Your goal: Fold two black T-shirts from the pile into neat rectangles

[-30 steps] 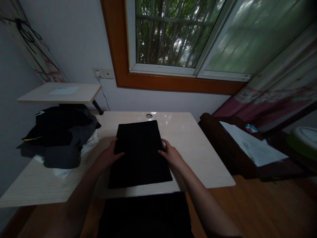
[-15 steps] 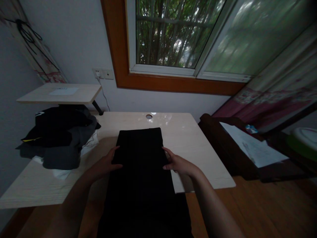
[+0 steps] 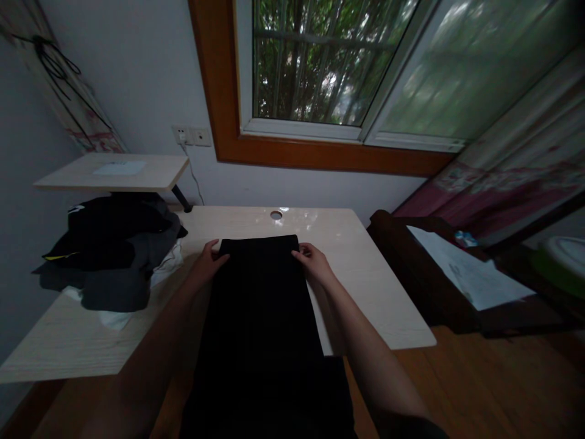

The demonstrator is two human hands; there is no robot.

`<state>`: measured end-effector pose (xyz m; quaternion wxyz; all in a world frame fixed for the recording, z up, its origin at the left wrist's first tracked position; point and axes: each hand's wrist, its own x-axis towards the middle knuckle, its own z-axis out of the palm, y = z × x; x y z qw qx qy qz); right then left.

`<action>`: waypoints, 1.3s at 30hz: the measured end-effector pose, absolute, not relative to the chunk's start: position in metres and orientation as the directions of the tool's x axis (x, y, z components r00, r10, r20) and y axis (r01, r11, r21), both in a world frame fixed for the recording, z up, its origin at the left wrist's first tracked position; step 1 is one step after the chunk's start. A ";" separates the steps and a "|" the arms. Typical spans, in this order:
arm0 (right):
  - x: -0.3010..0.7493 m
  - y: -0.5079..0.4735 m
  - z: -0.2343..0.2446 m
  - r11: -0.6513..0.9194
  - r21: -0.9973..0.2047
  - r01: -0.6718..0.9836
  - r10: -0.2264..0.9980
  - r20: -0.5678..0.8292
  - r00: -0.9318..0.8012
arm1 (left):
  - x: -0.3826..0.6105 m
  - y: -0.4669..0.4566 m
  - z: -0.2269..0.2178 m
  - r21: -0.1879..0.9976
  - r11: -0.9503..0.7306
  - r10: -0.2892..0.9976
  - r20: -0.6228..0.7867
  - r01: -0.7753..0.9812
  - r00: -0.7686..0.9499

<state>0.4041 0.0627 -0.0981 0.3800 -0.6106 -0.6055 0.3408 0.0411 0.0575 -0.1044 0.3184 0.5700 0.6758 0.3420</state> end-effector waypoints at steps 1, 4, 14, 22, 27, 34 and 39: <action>0.400 0.068 -0.098 0.011 -0.899 0.437 0.997 0.042 0.060 | 0.043 0.063 -0.106 0.825 0.122 0.984 -0.029 0.552 -0.175; 0.390 0.080 -0.096 -0.008 -0.955 0.297 0.993 0.028 0.117 | 0.046 0.075 -0.107 0.828 0.123 0.976 -0.001 0.547 -0.217; 0.387 0.098 -0.108 0.007 -0.959 0.282 0.972 0.072 0.223 | 0.048 0.091 -0.109 0.806 0.020 0.962 0.145 0.591 -0.230; 0.363 0.082 -0.091 0.241 -0.546 0.802 0.851 0.517 0.096 | 0.079 0.073 -0.092 0.271 -0.257 0.887 0.446 0.928 0.115; 0.327 0.064 -0.095 0.476 -0.330 0.815 0.849 0.414 -0.328 | 0.117 0.051 -0.092 0.105 -0.450 0.865 0.299 0.887 0.403; 0.328 0.065 -0.115 0.477 -0.278 0.833 0.866 0.309 -0.393 | 0.112 0.047 -0.107 0.116 -0.386 0.914 0.181 0.915 0.363; 0.345 0.071 -0.116 0.430 -0.281 0.858 0.893 0.275 -0.357 | 0.096 0.049 -0.108 0.146 -0.332 0.937 0.162 0.932 0.308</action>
